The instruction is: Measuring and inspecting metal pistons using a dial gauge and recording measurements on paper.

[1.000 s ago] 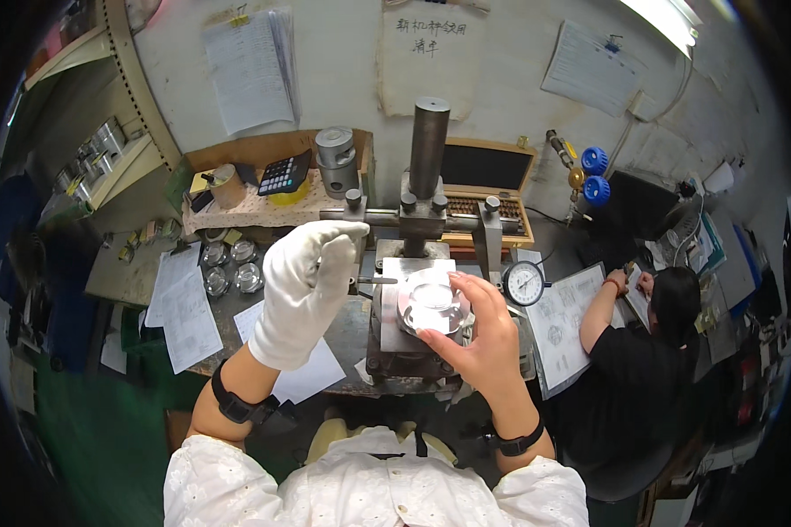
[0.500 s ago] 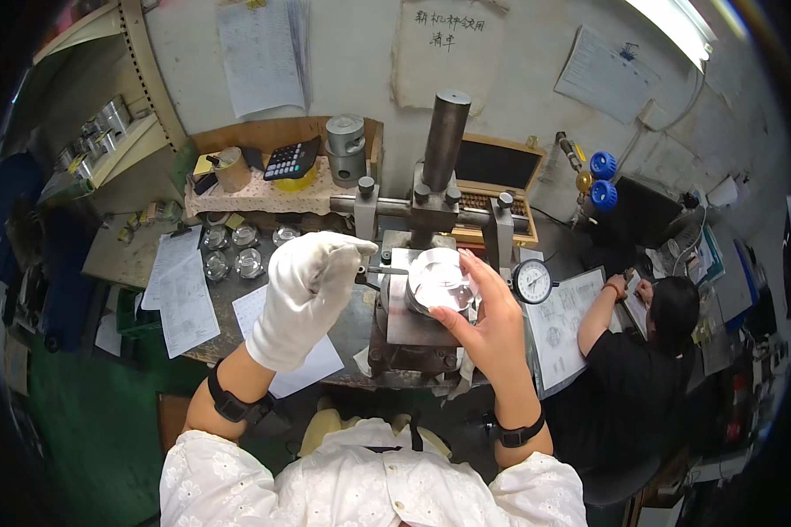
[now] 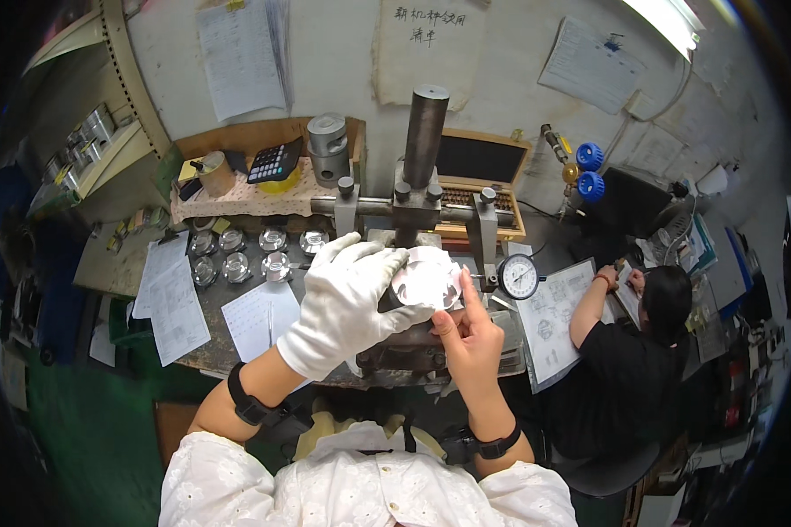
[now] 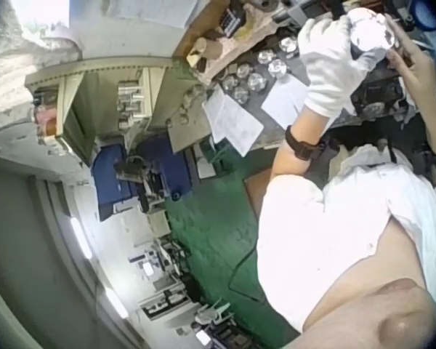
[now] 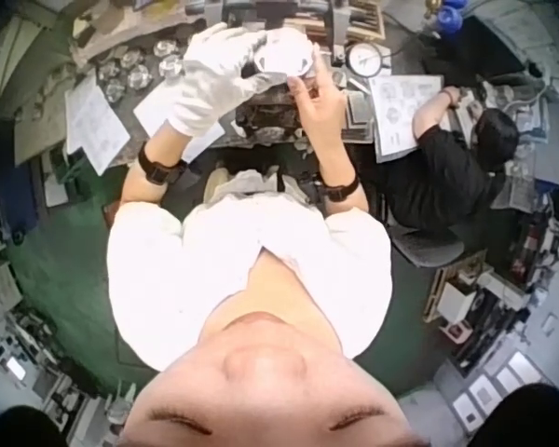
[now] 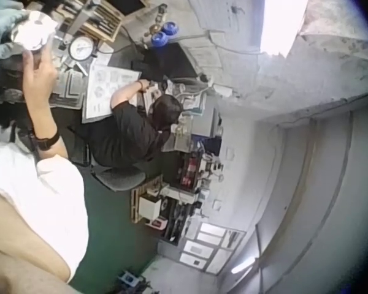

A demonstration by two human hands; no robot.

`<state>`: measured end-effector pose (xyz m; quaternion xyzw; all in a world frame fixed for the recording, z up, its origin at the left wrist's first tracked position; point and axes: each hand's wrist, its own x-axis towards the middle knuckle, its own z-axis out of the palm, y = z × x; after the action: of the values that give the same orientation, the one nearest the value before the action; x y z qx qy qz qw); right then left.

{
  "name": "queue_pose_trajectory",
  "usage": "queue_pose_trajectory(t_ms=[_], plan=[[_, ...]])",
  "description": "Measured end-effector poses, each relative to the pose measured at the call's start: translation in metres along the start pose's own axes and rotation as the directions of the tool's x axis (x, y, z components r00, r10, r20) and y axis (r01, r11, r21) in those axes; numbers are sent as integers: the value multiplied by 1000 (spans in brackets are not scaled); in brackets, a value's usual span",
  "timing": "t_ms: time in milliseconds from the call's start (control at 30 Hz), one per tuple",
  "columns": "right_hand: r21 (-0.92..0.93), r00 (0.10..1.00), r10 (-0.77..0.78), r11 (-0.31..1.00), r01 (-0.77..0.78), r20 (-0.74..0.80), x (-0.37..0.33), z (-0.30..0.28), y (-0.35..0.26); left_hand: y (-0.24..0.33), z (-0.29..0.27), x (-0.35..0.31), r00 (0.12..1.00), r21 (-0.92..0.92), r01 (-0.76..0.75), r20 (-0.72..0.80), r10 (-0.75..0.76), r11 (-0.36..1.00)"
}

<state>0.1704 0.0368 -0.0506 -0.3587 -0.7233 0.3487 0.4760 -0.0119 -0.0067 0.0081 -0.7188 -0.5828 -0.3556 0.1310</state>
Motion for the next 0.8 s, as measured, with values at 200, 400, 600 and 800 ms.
queue_pose_trajectory(t_ms=[200, 400, 600, 800], plan=[[92, 993, 117, 989, -120, 35, 1, 0, -7, 1, 6, 0, 1000, -15, 26, 2, -26, 1000], [83, 987, 154, 984, -156, 39, 5, 0, -9, 3, 9, 0, 999, 18, 39, -18, -38, 999], [55, 989, 149, 987, -150, 13, 4, 3, -2, 4, 10, 1, 998, 40, 60, -17, -59, 997], [64, 990, 141, 988, -140, -7, 6, 5, -2, 5, 10, 1, 997, 40, 72, -10, -71, 997]])
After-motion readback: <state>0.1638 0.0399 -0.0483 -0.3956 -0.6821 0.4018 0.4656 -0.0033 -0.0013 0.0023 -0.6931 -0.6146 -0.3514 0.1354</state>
